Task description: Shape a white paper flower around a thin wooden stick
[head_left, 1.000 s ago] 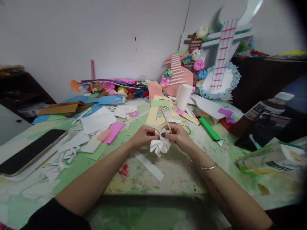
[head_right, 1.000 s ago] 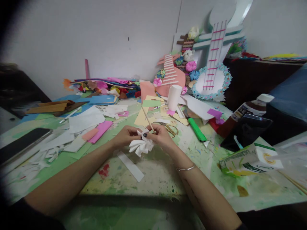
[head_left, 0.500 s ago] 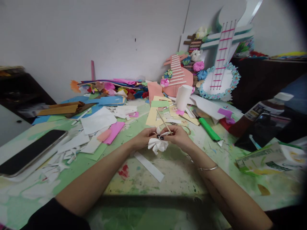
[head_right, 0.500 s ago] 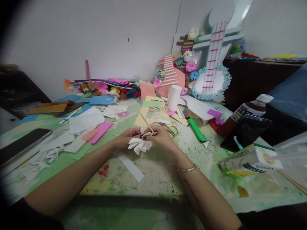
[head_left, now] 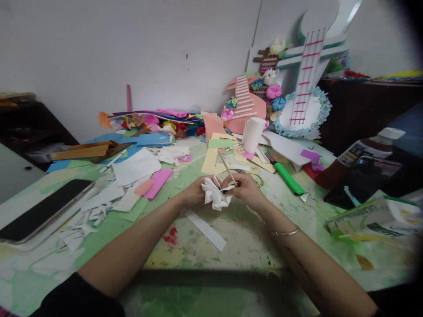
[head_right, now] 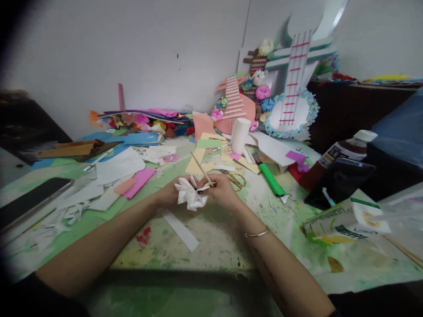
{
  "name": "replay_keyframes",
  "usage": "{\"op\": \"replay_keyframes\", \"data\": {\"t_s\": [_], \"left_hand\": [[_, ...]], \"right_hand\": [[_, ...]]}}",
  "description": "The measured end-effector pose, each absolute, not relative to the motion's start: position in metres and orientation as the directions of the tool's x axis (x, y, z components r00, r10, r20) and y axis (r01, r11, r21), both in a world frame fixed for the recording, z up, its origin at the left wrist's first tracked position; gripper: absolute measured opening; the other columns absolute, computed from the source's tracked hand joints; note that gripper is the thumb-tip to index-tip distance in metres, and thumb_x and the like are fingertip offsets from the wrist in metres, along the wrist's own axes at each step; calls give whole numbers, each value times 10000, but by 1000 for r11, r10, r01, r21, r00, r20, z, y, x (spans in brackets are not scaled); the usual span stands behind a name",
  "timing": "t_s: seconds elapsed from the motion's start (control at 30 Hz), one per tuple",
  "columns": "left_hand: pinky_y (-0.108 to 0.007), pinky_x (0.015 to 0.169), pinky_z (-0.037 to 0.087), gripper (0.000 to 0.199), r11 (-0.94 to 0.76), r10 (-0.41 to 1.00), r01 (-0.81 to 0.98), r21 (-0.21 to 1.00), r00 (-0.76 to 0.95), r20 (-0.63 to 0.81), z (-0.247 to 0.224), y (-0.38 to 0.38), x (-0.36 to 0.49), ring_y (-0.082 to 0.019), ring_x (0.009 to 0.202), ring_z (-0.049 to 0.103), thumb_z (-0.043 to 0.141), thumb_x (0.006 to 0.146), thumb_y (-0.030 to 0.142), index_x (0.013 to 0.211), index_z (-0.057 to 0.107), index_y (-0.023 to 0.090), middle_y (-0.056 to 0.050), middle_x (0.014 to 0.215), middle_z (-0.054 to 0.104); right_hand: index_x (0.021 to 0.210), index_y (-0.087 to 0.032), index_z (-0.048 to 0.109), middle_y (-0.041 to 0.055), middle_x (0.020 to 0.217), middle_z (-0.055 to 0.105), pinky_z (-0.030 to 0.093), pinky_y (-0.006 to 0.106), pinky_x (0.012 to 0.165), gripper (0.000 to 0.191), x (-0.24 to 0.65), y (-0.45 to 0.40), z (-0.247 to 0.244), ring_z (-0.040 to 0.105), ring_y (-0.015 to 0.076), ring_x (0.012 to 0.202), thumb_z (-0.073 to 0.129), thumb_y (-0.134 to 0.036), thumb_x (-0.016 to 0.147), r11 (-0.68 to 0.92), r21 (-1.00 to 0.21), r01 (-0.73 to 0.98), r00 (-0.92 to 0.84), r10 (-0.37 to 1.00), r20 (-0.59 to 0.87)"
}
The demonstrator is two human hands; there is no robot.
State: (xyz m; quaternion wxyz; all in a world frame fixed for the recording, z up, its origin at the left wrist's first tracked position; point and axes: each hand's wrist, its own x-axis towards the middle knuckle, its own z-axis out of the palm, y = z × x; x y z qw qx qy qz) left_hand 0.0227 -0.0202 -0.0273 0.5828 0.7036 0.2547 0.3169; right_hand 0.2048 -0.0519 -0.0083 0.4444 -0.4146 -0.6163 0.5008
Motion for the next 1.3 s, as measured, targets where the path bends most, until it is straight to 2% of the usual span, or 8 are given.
{"op": "replay_keyframes", "data": {"t_s": [0.1,0.3,0.47,0.57,0.7,0.83,1.03,1.3], "left_hand": [[-236,644,438,242,-209,746,-26,978,642,177,-29,-20,24,-128,699,543,708,615,277,778,611,127,-35,785,604],[-253,503,428,280,-14,765,-21,1000,644,24,-26,-26,26,-134,548,542,697,611,335,777,607,129,-34,658,594],[-233,547,428,170,-125,762,3,992,641,94,-25,-23,25,-117,591,535,674,613,234,709,598,116,-23,676,604],[-247,612,456,290,-107,881,-20,994,461,104,-21,-17,21,-130,657,584,706,557,182,809,572,130,-23,772,634],[-296,771,468,240,-228,960,-123,966,140,244,-8,-16,14,-154,830,620,619,727,302,898,540,153,-52,880,640],[-295,822,441,255,-449,859,54,892,301,414,1,-28,19,-161,861,584,661,714,320,880,562,154,-44,869,611],[-301,755,415,228,-571,813,464,677,435,388,-5,-45,34,-188,809,554,705,657,290,795,564,176,-39,820,622],[-291,775,466,214,-342,897,200,918,361,256,-14,-32,29,-161,775,619,697,665,284,808,627,141,-46,804,666]], "right_hand": [[620,-154,659,-14,614,595,353,219,539,103,205,-50,-11,490,97,571,722,-186,544,180,-983,41,-256,953,164],[650,-155,656,-6,641,606,350,215,526,92,205,-50,-13,495,99,574,693,-159,565,213,-976,36,-218,955,200],[706,-152,652,-1,663,605,361,213,536,110,204,-50,-14,506,103,597,677,-191,606,232,-969,81,-251,946,205],[728,-149,650,0,667,604,361,213,536,138,203,-49,-14,501,101,595,682,-234,624,217,-970,111,-224,956,188],[711,-146,646,-3,645,593,349,214,522,161,202,-50,-13,476,92,569,693,-275,627,214,-965,150,-193,964,184],[693,-144,628,-16,604,565,346,215,518,175,200,-50,-13,453,85,545,699,-288,623,198,-968,157,-174,970,170],[647,-143,583,-33,542,494,312,213,491,215,200,-50,-17,421,84,521,695,-327,634,201,-959,198,-117,977,181],[704,-154,607,-15,606,520,285,213,490,261,201,-51,-15,413,88,544,591,-405,775,341,-874,347,-214,936,280]]}}
